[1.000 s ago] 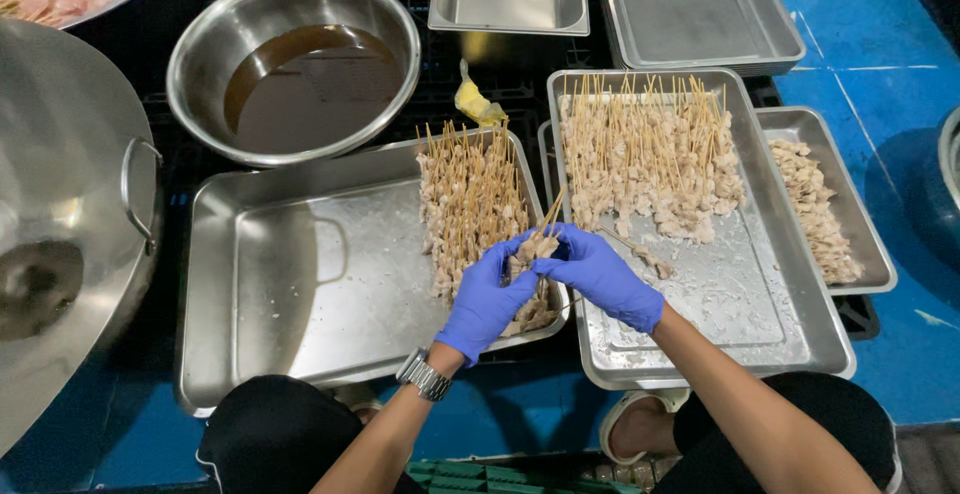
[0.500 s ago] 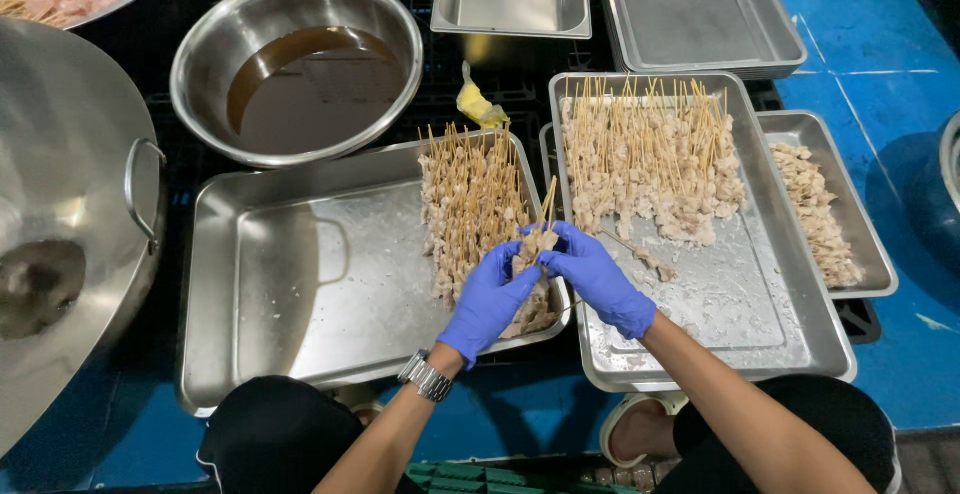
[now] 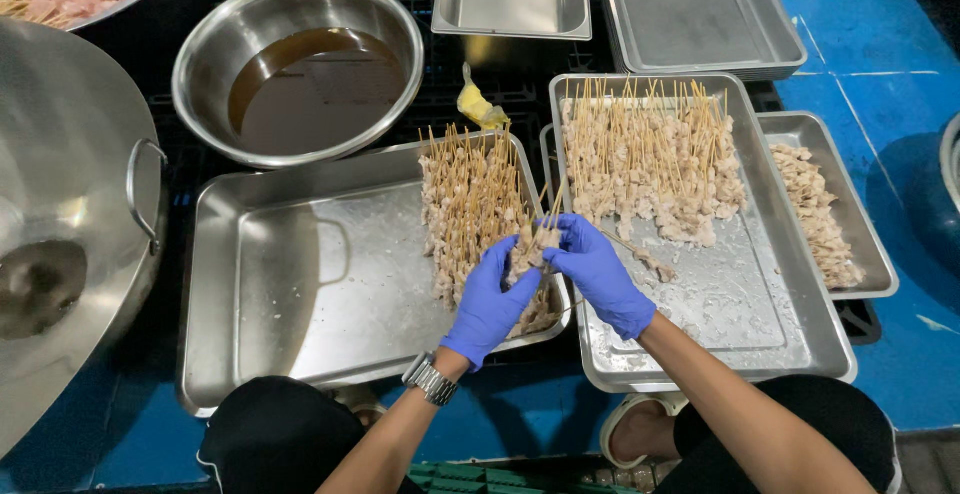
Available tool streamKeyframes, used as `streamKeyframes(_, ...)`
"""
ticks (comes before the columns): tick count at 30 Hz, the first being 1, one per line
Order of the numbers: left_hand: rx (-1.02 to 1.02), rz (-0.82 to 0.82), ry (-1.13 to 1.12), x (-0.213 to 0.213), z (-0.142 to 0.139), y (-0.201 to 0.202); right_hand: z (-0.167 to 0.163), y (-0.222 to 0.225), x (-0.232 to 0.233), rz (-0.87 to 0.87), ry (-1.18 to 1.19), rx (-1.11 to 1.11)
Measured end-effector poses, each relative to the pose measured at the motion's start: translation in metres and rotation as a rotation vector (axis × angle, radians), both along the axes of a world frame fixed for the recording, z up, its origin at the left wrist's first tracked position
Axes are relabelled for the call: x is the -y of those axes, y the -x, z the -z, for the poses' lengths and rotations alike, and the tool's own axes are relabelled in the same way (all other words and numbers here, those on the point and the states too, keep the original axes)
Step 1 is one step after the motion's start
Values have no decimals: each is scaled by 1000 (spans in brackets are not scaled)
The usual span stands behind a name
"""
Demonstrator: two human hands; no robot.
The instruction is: The person sits on the ground at a prep station and threads pieces of raw marinated meat onto bamboo skewers by hand, placing each finished skewer upright into a tray alongside the others, working through trays of meat and skewers.
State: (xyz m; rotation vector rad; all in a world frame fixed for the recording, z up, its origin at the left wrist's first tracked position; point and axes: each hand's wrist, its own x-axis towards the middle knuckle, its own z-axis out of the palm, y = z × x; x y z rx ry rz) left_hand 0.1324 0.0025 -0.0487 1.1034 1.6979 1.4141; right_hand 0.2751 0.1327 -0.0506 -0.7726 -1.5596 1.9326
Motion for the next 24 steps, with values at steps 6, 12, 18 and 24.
streamKeyframes(6,508,41,-59,-9,12,7,-6,-2,5,-11,20,34)
streamKeyframes(12,352,11,-23,-4,11,6,-26,1,14,-44,73,2)
streamKeyframes(18,283,-9,-164,-4,16,1,-20,5,25,21,2,-31)
streamKeyframes(24,323,-71,-117,-5,18,-5,-4,7,28,124,-91,-47)
